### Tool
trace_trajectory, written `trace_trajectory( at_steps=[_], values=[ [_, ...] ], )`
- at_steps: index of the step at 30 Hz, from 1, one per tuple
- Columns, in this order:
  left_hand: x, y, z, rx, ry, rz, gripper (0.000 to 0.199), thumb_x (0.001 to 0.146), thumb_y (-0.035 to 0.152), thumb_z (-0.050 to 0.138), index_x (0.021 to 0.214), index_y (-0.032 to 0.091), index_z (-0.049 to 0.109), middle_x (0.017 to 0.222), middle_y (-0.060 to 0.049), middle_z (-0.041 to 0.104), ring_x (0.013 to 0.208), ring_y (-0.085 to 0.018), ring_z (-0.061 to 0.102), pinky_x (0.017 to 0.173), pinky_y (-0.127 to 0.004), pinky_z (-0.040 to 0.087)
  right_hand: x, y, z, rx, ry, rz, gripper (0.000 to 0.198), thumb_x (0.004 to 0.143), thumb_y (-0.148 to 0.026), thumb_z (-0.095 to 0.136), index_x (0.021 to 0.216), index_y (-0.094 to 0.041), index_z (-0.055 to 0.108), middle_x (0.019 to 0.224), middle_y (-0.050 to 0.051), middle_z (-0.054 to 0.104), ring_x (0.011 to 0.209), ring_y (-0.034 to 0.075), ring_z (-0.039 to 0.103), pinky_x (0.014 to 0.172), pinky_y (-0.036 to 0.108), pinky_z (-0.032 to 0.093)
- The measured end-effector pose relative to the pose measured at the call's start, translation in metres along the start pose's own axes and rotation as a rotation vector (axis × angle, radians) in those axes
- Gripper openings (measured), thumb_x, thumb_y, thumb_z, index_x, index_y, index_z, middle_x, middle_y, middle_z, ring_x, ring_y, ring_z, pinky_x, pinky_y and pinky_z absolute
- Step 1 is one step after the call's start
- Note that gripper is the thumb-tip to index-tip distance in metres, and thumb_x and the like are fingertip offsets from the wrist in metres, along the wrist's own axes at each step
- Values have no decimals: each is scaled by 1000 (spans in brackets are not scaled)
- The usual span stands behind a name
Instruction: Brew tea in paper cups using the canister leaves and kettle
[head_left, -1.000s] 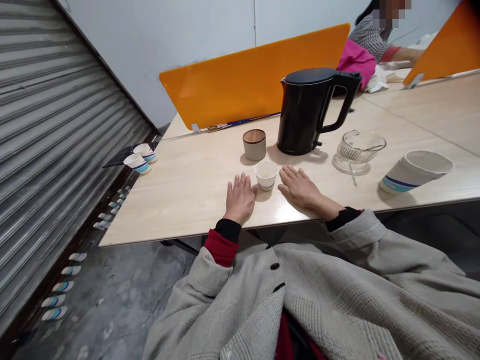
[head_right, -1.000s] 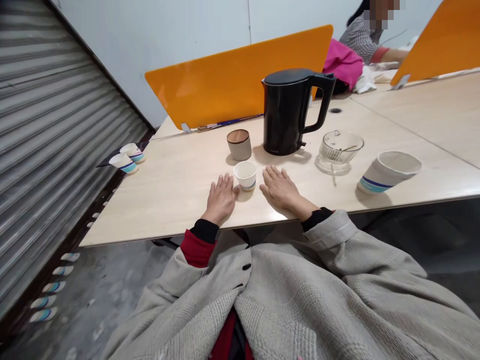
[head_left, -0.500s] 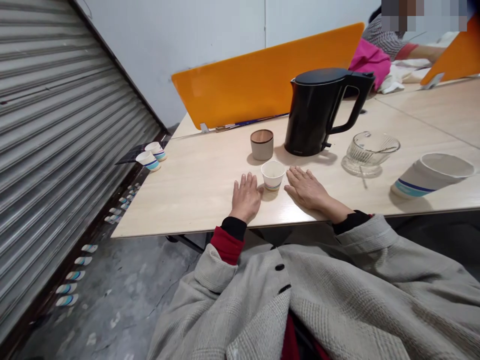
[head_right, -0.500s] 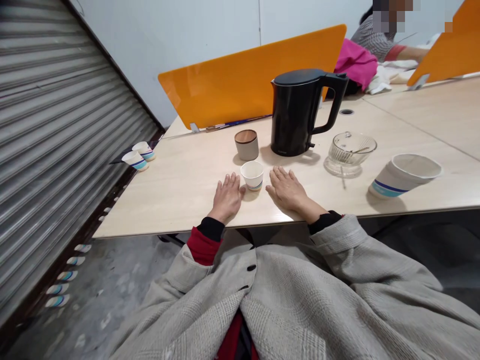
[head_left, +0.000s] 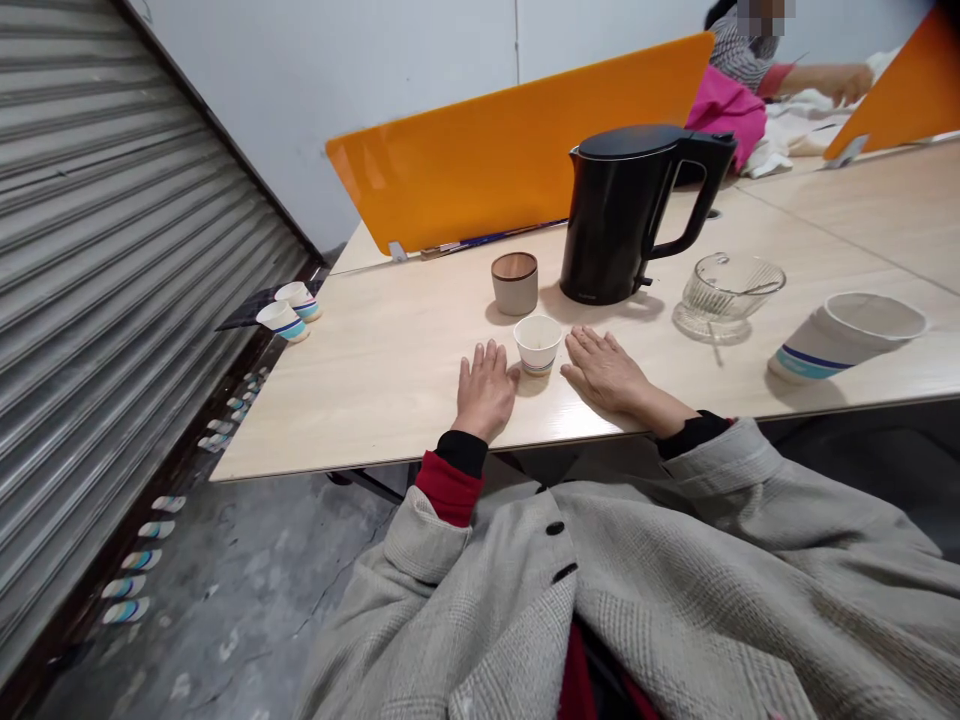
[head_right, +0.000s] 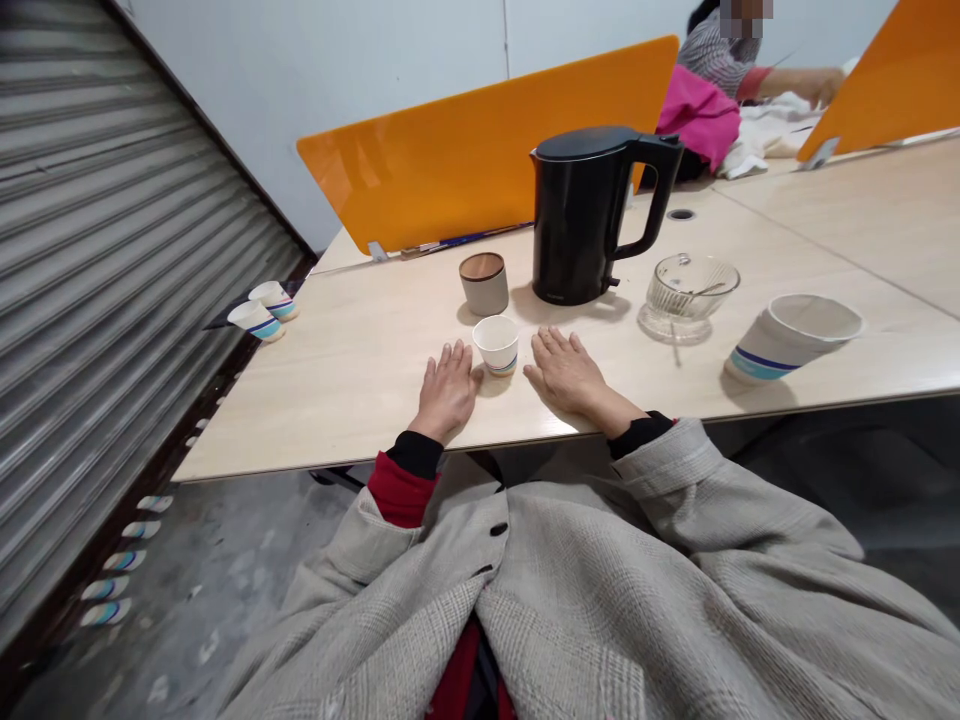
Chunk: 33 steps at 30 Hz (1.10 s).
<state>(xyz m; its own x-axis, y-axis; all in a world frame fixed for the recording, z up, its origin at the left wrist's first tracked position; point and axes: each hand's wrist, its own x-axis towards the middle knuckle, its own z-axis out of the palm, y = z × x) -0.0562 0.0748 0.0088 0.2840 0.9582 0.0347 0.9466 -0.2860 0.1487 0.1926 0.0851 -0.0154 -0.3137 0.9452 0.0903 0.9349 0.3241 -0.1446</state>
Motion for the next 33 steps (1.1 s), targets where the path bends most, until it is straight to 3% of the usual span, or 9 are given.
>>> trace_trajectory(
  at_steps=[17, 24, 33],
  values=[
    [-1, 2, -3, 7, -16, -5, 68, 115, 44, 22, 172, 8, 34, 183, -16, 24, 172, -38, 19, 139, -63, 19, 0, -3, -4, -9, -20, 17, 75, 109, -51, 27, 169, -7, 39, 180, 21, 31, 169, 38, 25, 137, 61, 24],
    [-2, 5, -8, 55, -41, -29, 67, 115, 44, 19, 173, 12, 32, 184, -12, 23, 173, -35, 18, 140, -58, 20, -1, -8, -10, -21, -49, 27, 78, 109, -49, 28, 169, 1, 37, 179, 24, 29, 169, 39, 24, 137, 61, 22],
    [-3, 6, -8, 86, -31, -20, 66, 115, 43, 20, 172, 11, 33, 184, -14, 25, 172, -36, 21, 139, -60, 23, -1, -8, -10, -18, -46, 39, 76, 109, -48, 30, 168, -1, 38, 179, 23, 30, 169, 38, 24, 137, 61, 22]
  ],
)
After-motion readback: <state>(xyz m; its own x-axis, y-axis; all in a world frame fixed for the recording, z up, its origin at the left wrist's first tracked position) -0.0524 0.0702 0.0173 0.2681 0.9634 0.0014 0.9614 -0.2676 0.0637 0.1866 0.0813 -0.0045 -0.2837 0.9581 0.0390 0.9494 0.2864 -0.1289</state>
